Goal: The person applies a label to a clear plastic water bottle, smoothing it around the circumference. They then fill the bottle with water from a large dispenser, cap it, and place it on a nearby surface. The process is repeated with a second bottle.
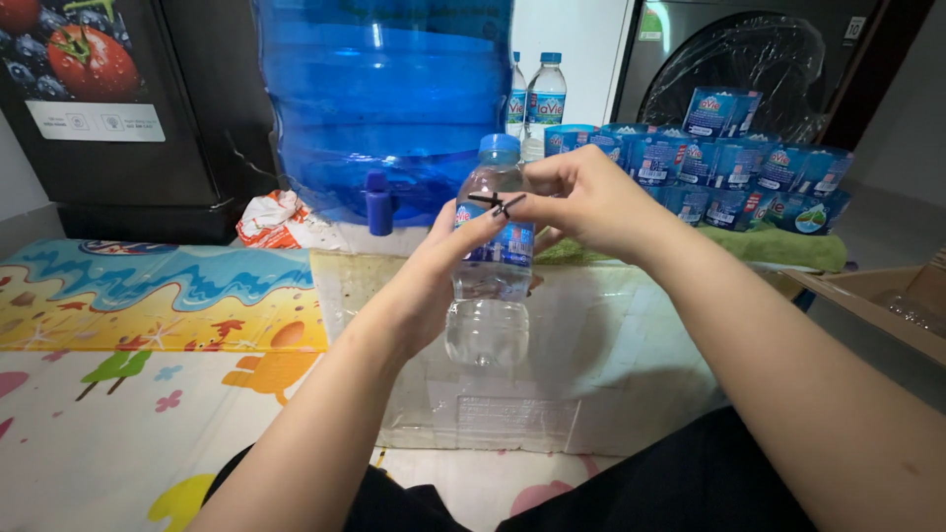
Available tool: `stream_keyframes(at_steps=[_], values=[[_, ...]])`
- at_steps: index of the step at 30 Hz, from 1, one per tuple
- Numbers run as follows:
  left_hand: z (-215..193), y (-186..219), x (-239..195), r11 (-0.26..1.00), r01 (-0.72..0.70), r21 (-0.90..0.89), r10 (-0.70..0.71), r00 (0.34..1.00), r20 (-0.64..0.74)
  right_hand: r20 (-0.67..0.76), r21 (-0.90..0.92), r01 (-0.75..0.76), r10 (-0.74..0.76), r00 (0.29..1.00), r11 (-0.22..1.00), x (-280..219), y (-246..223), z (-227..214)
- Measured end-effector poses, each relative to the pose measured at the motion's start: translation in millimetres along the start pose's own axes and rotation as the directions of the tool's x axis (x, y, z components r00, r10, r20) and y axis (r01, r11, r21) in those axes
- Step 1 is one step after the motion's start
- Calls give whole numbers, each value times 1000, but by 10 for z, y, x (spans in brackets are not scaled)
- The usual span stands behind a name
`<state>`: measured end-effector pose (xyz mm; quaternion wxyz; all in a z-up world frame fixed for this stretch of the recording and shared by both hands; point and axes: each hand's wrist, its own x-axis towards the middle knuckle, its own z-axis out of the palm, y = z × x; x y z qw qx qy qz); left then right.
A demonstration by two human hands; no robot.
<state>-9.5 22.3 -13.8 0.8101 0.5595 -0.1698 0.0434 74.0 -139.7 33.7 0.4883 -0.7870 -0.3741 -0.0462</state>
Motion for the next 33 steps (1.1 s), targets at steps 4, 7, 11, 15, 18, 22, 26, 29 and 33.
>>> stream_keyframes(at_steps=[4, 7, 11, 15, 18, 22, 26, 29, 33], values=[[-81, -100, 218, 995, -43, 92, 43, 999, -3, -19, 37, 2, -1, 1000, 999, -110, -229, -1], [30, -66, 180, 993, -61, 98, 59, 998, 22, -44, 101, -26, 31, 999, 995, -145, -245, -74], [-33, -88, 325, 986, -115, 123, 98, 986, 135, -63, 135, -45, 54, 997, 990, -170, -276, -190], [-52, -28, 400, 972, 9, -233, 89, 910, 404, -44, 293, -127, 146, 988, 948, 6, -121, -536], [-82, -137, 427, 873, 326, -363, -28, 776, 630, 49, 501, -22, -2, 999, 865, 137, -99, -792], [17, -120, 810, 740, 464, -487, 29, 701, 713, 150, 534, 16, -114, 982, 845, 330, -222, -1039], [390, 397, 1060, 985, 118, -124, -69, 937, 341, 146, 476, -8, -70, 987, 879, 418, -573, -1270], [757, 720, 1147, 973, -56, 225, 38, 996, 85, -92, 252, -106, 133, 987, 962, 548, -821, -1390], [982, 847, 1534, 705, -122, 698, 262, 960, -98, -340, -16, -123, 111, 934, 992, 865, -859, -1676]])
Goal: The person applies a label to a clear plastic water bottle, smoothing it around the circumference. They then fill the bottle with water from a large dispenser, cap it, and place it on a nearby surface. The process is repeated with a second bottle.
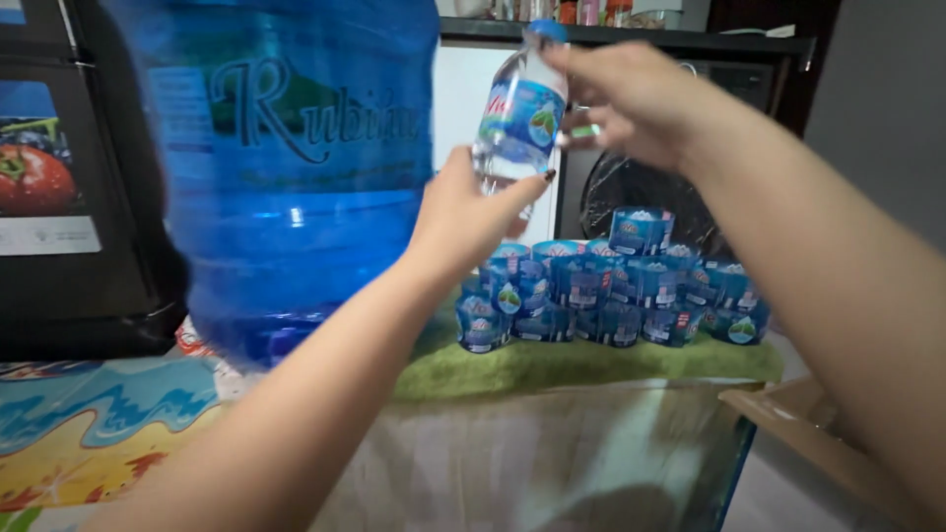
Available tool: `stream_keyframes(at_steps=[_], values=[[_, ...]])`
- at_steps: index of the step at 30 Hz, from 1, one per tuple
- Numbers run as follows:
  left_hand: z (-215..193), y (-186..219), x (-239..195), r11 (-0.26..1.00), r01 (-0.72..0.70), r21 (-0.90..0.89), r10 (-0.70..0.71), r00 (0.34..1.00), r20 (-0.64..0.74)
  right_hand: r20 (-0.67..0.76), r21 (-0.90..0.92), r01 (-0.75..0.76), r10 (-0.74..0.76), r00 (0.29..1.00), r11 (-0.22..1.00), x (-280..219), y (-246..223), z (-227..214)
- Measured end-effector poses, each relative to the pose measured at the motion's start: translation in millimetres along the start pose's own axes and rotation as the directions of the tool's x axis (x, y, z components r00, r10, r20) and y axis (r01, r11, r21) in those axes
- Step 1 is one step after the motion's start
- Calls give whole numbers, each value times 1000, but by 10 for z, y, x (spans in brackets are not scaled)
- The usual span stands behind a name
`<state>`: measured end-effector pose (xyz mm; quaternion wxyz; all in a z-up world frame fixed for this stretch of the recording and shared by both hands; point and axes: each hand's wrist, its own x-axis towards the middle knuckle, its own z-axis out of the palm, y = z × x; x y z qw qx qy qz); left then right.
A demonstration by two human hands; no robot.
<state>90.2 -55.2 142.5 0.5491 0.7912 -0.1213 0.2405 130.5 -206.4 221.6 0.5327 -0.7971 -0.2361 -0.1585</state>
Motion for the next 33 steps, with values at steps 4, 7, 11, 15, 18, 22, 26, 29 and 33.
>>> stream_keyframes(at_steps=[4, 7, 11, 15, 18, 22, 26, 29, 33], values=[[287, -255, 746, 979, -146, 145, 160, 983, -92, -134, -199, -3, -24, 991, 980, 464, 64, -178], [481, -405, 1246, 916, -167, 364, 230, 964, -136, -192, -67, -82, 68, 979, 994, 894, 173, -289], [767, -688, 1943, 923, -86, 374, 109, 993, -42, -191, -161, -170, 138, 972, 972, 1360, 430, -408], [934, -995, 2548, 896, -80, 436, -11, 979, 201, -61, -384, -102, 85, 994, 917, 1647, 647, -386], [819, -923, 2558, 709, 81, 701, -239, 962, 131, -58, -464, -144, 132, 989, 874, 1861, 779, -291], [902, -1242, 2894, 593, 247, 766, -341, 939, -38, -27, -486, -141, 147, 989, 862, 2261, 1160, -222], [1216, -1553, 3149, 126, -306, 944, -418, 846, 330, -23, -502, -235, 259, 966, 832, 2209, 1299, 2], [1366, -1726, 3275, -19, -498, 867, -472, 769, 431, 7, -500, -260, 304, 953, 826, 2221, 1405, 128], [1334, -1724, 3173, -131, -539, 832, -438, 784, 439, 45, -447, -312, 369, 928, 838, 2145, 1459, 241]])
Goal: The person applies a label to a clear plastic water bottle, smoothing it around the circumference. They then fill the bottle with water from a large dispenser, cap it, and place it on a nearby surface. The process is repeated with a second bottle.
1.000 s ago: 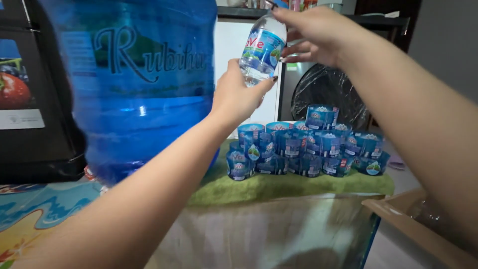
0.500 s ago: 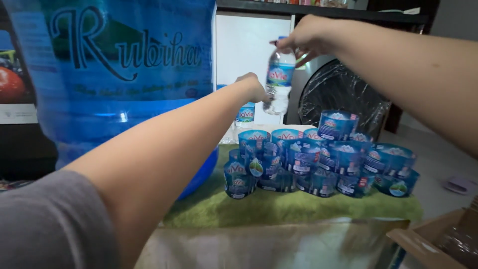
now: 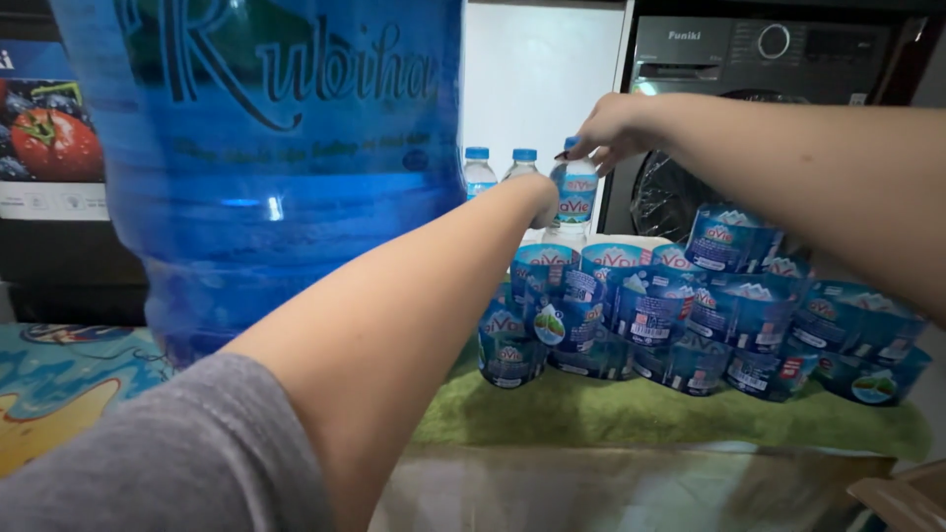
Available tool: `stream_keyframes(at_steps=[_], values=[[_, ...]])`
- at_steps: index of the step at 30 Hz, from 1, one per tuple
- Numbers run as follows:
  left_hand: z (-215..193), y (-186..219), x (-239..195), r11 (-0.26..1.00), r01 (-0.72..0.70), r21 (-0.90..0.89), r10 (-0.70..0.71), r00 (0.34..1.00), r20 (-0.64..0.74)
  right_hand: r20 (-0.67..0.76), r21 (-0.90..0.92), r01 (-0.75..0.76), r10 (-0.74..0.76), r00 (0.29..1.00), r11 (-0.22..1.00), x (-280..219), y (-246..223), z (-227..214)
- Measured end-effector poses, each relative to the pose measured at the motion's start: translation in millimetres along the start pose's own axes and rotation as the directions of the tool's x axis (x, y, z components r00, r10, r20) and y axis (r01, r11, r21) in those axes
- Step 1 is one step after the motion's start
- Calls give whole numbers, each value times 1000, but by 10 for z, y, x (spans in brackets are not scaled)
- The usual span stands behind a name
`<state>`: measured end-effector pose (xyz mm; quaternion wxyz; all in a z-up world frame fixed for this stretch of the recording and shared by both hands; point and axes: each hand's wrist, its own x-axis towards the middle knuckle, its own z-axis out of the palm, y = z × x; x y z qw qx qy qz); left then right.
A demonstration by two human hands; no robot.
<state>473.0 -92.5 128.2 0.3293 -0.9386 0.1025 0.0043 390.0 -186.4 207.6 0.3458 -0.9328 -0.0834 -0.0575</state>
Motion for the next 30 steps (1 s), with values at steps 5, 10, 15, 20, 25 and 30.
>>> stream_keyframes(at_steps=[5, 10, 15, 20, 25, 30], values=[[59, -65, -32, 953, 45, -301, -86, 988, -126, 45, 10, -6, 5, 999, 1000, 344, 202, 18], [222, -72, 227, 784, 12, -621, -154, 972, -176, 71, 128, 27, -36, 997, 991, 496, 355, 78], [248, -43, -61, 777, -7, -630, -129, 977, -170, 120, -121, -7, 22, 992, 993, 175, 230, 32], [271, -71, 121, 741, -34, -671, -161, 961, -226, 161, -111, -12, 30, 987, 994, -42, 185, -41], [273, -78, 2, 851, -41, -524, -58, 984, -170, 127, -135, 19, -2, 992, 991, -90, 277, -186], [-124, -30, -1340, 773, 29, -633, -150, 979, -139, 60, -97, 71, -66, 996, 993, -341, 346, -400]])
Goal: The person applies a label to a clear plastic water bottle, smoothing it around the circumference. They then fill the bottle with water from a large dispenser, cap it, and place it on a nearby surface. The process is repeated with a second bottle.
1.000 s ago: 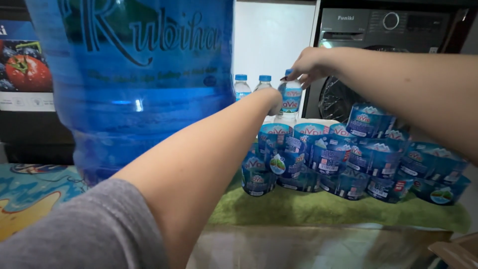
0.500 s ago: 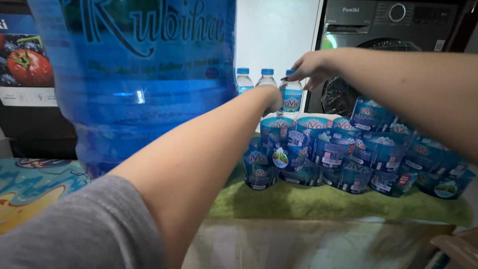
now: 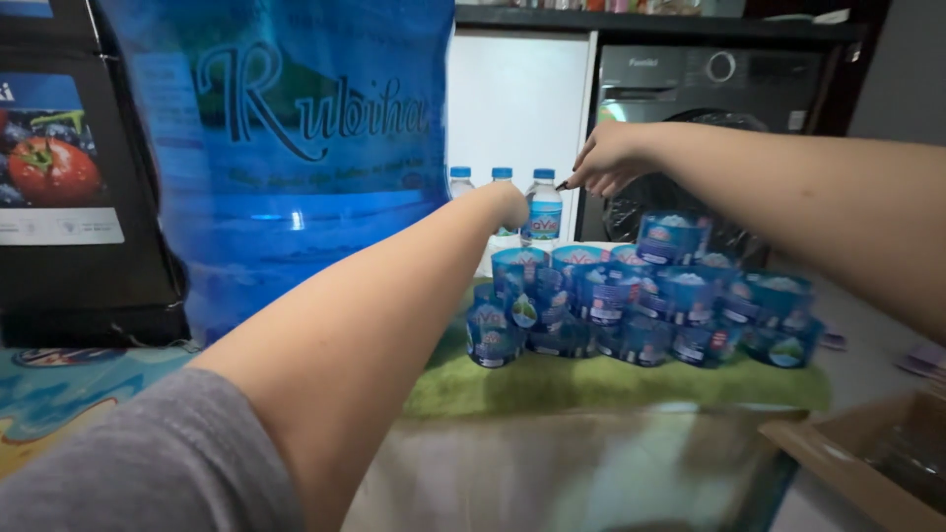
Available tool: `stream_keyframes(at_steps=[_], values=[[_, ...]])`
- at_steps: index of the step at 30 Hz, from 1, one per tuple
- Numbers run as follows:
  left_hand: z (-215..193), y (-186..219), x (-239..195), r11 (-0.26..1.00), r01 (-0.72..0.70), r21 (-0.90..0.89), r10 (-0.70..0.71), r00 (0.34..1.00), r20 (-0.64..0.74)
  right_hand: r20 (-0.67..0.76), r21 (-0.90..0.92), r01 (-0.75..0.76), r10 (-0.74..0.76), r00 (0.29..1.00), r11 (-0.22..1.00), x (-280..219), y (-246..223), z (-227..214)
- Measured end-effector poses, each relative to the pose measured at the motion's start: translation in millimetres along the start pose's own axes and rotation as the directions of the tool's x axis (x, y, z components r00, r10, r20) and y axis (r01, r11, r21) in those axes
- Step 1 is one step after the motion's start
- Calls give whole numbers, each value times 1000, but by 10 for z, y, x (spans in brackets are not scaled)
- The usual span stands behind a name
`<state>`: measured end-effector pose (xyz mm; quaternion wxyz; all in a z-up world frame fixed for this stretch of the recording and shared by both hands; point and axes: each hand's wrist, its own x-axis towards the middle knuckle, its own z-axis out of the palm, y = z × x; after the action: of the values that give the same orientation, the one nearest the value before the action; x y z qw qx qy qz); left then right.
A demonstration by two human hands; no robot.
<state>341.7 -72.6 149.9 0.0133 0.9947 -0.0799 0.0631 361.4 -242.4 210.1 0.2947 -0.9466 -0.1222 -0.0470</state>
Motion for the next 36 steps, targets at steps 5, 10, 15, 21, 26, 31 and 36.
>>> stream_keyframes(at_steps=[5, 10, 15, 21, 26, 31, 36], values=[[76, -41, 241, 990, -5, -144, -23, 981, -192, -96, 45, 91, -86, 992, 995, -702, -53, -165], [-113, 515, -823, 836, -109, -538, -133, 911, -391, -285, 33, 283, -262, 922, 959, -1775, -6, -361], [-33, 1449, -1176, 733, -412, -542, 47, 825, -563, -323, 96, 142, -104, 941, 985, -2668, 671, -688], [615, 2751, -1544, 360, -744, -563, 677, 623, -392, -139, -83, -277, 264, 954, 957, -3842, 1390, -733], [1474, 3571, -1352, 492, -713, -499, 825, 565, 6, 87, -251, -437, 469, 879, 864, -4096, 2724, -565], [1508, 3734, -1495, 674, -643, -365, 731, 653, 200, 116, -343, -380, 440, 890, 859, -4253, 2952, -379], [1228, 3684, -1813, 744, -642, -188, 665, 680, 310, 143, -314, -357, 415, 898, 880, -4120, 3083, -201]])
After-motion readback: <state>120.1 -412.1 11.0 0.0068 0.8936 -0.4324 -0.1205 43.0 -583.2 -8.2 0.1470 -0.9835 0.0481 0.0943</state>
